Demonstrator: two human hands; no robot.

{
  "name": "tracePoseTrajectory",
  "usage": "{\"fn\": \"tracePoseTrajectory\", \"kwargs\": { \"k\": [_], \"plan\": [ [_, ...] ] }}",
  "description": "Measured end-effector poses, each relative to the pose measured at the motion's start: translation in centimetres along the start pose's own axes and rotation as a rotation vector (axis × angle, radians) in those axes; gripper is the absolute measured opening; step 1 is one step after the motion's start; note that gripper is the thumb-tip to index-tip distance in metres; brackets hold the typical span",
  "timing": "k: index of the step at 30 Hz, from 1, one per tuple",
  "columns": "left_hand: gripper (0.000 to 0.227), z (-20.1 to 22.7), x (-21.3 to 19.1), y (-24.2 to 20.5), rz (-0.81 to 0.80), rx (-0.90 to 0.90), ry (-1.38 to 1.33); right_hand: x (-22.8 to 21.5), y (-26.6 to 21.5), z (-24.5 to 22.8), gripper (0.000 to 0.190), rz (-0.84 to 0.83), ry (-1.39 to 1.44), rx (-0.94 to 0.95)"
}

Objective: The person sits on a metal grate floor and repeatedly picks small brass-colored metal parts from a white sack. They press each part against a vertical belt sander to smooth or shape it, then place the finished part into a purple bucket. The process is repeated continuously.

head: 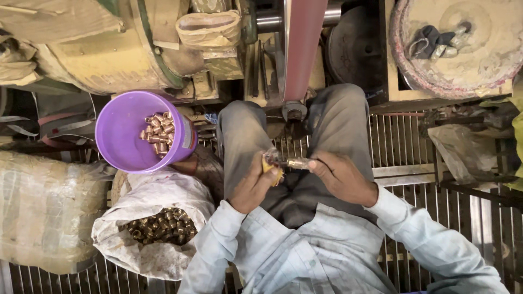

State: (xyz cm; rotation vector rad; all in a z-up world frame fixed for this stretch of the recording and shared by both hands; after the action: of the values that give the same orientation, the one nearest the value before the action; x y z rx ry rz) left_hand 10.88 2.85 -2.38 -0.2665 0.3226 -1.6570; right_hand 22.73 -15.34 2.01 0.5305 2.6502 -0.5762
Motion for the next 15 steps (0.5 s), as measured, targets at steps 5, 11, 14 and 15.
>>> {"fn": "tracePoseTrajectory", "kwargs": {
  "k": [5,11,14,15],
  "plan": [
    [0.048,3.3,1.4,1.0,-0.189,0.175,0.042,-0.2,0.1,-1.6,0.026,0.016,-0.101,-0.104],
    [0.042,1.8,1.6,3.8,-0.237,0.170,-0.017,-0.5,1.0,-0.6,0.031,0.011,-0.149,-0.079],
    [0.043,0.3,1.4,5.8,-0.234,0.152,-0.101,-1.2,1.7,0.2,0.031,0.075,-0.145,-0.138],
    [0.044,-0.2,1.3,6.5,-0.231,0.156,-0.135,-1.4,2.0,0.7,0.030,0.094,-0.136,-0.145]
  ]
}}
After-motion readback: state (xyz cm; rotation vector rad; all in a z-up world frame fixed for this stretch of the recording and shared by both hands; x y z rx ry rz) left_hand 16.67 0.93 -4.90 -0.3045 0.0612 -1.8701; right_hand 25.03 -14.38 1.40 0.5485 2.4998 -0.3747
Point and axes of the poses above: each hand's wrist, its own y-axis towards the middle knuckle, its own x-axis out of the palm, z = x × y, the point moved 7 cm from there along y, towards the middle knuckle, and after that the axes turned 13 degrees about -z, right-handed, at the moved point
